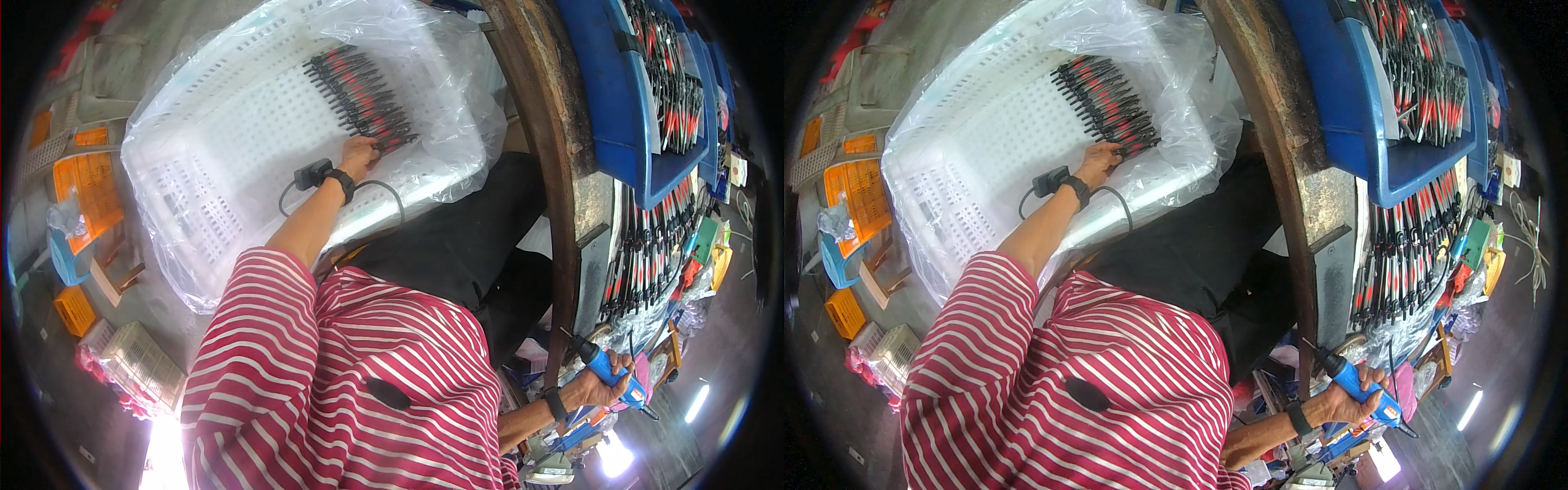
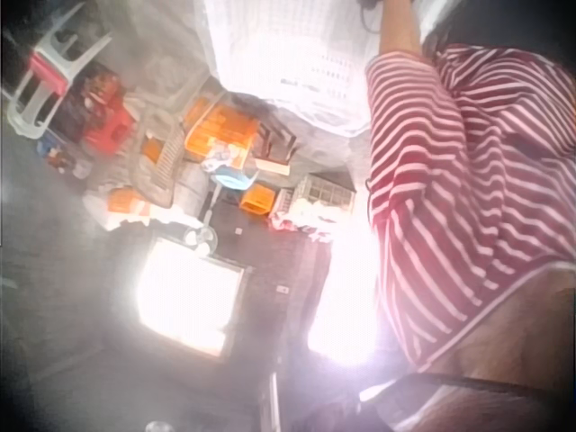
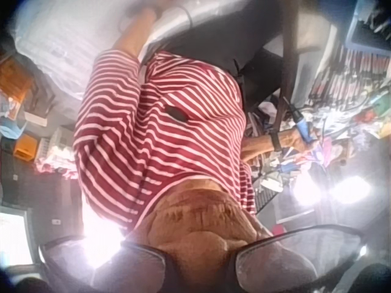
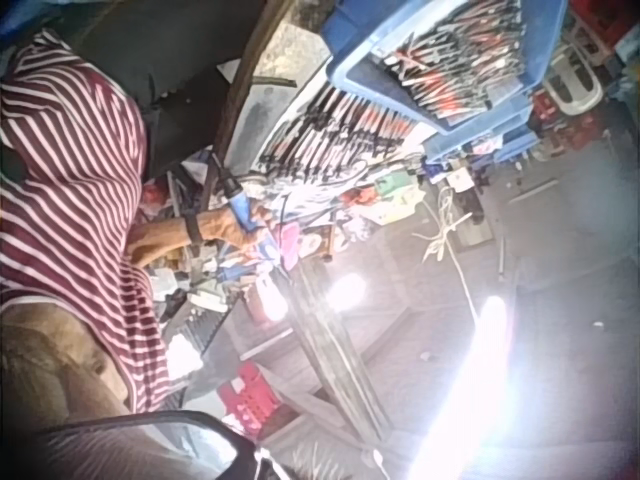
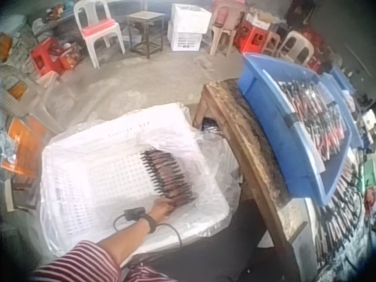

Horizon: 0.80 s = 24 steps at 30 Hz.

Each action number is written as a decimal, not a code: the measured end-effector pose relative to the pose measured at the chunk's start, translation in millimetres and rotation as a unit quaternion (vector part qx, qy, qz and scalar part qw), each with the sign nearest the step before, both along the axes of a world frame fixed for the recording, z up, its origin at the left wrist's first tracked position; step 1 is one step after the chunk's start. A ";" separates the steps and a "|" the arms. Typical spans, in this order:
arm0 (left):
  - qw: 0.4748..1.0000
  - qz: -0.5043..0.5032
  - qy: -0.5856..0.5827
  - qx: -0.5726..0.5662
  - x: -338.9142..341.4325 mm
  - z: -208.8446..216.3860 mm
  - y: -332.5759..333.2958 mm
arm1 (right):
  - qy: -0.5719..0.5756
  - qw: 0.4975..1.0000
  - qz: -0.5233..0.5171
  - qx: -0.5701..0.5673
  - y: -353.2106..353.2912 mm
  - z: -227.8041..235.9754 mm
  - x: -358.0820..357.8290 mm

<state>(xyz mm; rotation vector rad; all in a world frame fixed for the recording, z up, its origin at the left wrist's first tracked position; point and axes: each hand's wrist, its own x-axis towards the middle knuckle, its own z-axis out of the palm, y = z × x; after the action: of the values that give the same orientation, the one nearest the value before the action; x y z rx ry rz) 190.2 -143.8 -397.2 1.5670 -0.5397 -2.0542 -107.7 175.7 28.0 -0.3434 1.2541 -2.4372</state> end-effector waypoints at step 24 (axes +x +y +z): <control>0.844 -0.400 -0.258 -0.249 -23.4 -25.6 5.0 | 0.015 1.000 -0.011 -0.002 4.0 0.5 2.7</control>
<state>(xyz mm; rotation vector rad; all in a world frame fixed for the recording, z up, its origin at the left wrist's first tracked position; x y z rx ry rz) 166.8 -138.8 -422.9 1.6916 -2.0371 -1.6900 -105.1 179.7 28.5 -0.3709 1.2731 -2.4627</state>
